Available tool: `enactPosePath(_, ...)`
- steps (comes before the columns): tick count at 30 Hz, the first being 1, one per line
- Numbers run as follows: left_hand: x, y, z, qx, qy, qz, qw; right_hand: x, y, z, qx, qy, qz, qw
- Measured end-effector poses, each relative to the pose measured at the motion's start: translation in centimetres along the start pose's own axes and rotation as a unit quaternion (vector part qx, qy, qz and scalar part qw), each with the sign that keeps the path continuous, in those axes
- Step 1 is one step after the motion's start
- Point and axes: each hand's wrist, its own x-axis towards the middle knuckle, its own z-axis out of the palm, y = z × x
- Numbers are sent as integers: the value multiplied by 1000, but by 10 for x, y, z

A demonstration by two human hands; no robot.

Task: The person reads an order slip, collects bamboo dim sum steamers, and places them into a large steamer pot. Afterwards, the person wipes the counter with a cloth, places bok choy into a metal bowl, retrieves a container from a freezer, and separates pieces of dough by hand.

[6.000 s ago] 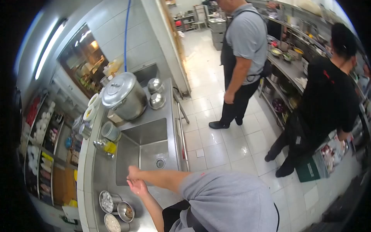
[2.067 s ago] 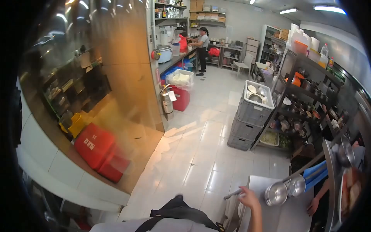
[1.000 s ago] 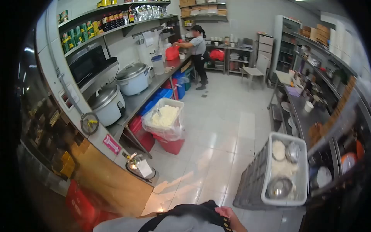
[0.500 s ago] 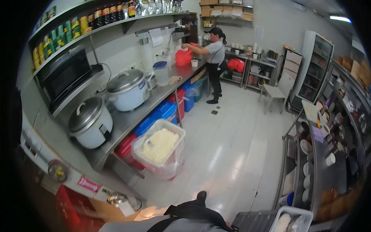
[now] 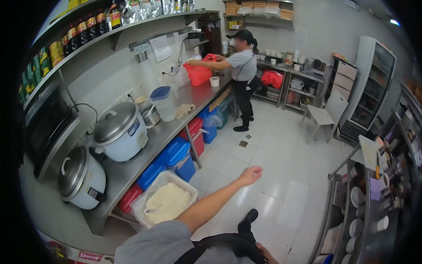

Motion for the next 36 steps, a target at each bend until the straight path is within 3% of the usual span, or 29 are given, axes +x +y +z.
enactPosePath(1, 1, -24, 16, 50, -16, 8, 999, 22, -10, -18, -16, -13, -4, 1000)
enactPosePath(4, -53, -120, 38, 174, -212, -80, 958, 82, -53, -85, -61, -47, -26, 997)
enactPosePath(5, -84, -170, 36, 181, -377, -82, 904, 100, -69, -108, -74, -58, -31, 995)
enactPosePath(6, -154, -234, 20, -95, -425, -247, 866, 118, -86, -131, -87, -67, -38, 993)
enactPosePath(7, -181, -209, -16, -317, -400, -432, 743, 136, -102, -153, -99, -78, -46, 991)
enactPosePath(8, -210, -229, -26, -110, -447, -416, 784, 154, -118, -172, -115, -87, -56, 988)
enactPosePath(9, -210, -221, -52, 1, -439, -456, 774, 168, -131, -193, -116, -90, -59, 987)
enactPosePath(10, -209, -220, -81, 42, -415, -502, 757, 178, -144, -210, -188, -111, -127, 967)
enactPosePath(11, -205, -220, -105, 54, -383, -542, 746, 185, -155, -224, -260, -133, -193, 937)
enactPosePath(13, -194, -221, -140, 53, -313, -602, 733, 205, -179, -248, -229, -144, -146, 952)
enactPosePath(16, -163, -235, -166, 42, -237, -647, 723, 239, -215, -277, -162, -53, -58, 984)
enactPosePath(19, -107, -271, -177, 38, -228, -646, 727, 276, -248, -288, -124, 46, 57, 990)
enactPosePath(22, -14, -324, -185, 63, -281, -591, 754, 410, -197, -276, -29, 40, -21, 999)
enactPosePath(23, 29, -346, -189, 95, -312, -550, 769, 459, -174, -270, 15, 39, -56, 998)
enactPosePath(24, 89, -345, -200, 180, -383, -445, 789, 495, -163, -271, 53, 47, -79, 994)
enactPosePath(25, 119, -396, -197, 191, -403, -349, 824, 522, -159, -276, 94, 58, -98, 989)
enactPosePath(26, 175, -386, -209, 154, -402, -405, 807, 508, -190, -307, 63, 99, -67, 991)
enactPosePath(27, 227, -378, -218, 197, -405, -353, 820, 485, -229, -343, 34, 139, -33, 989)
enactPosePath(28, 268, -415, -214, 214, -429, -271, 835, 470, -259, -377, 7, 175, 3, 985)
enactPosePath(29, 327, -415, -214, 209, -512, -331, 765, 457, -293, -402, 5, 180, 5, 984)
enactPosePath(30, 358, -419, -212, 231, -466, -251, 817, 449, -323, -420, 134, 292, -4, 947)
enactPosePath(31, 392, -411, -210, 223, -482, -230, 816, 446, -348, -437, 261, 393, -14, 882)
enactPosePath(33, 448, -397, -195, 185, -492, -190, 829, 445, -390, -473, 330, 391, -52, 858)
enactPosePath(34, 465, -401, -182, 155, -484, -171, 844, 434, -419, -492, 541, 282, -39, 792)
enactPosePath(35, 476, -394, -171, 121, -470, -175, 856, 430, -441, -504, 718, 154, -25, 679)
enactPosePath(36, 469, -401, -158, 55, -421, -180, 887, 436, -449, -506, 783, 82, -32, 616)
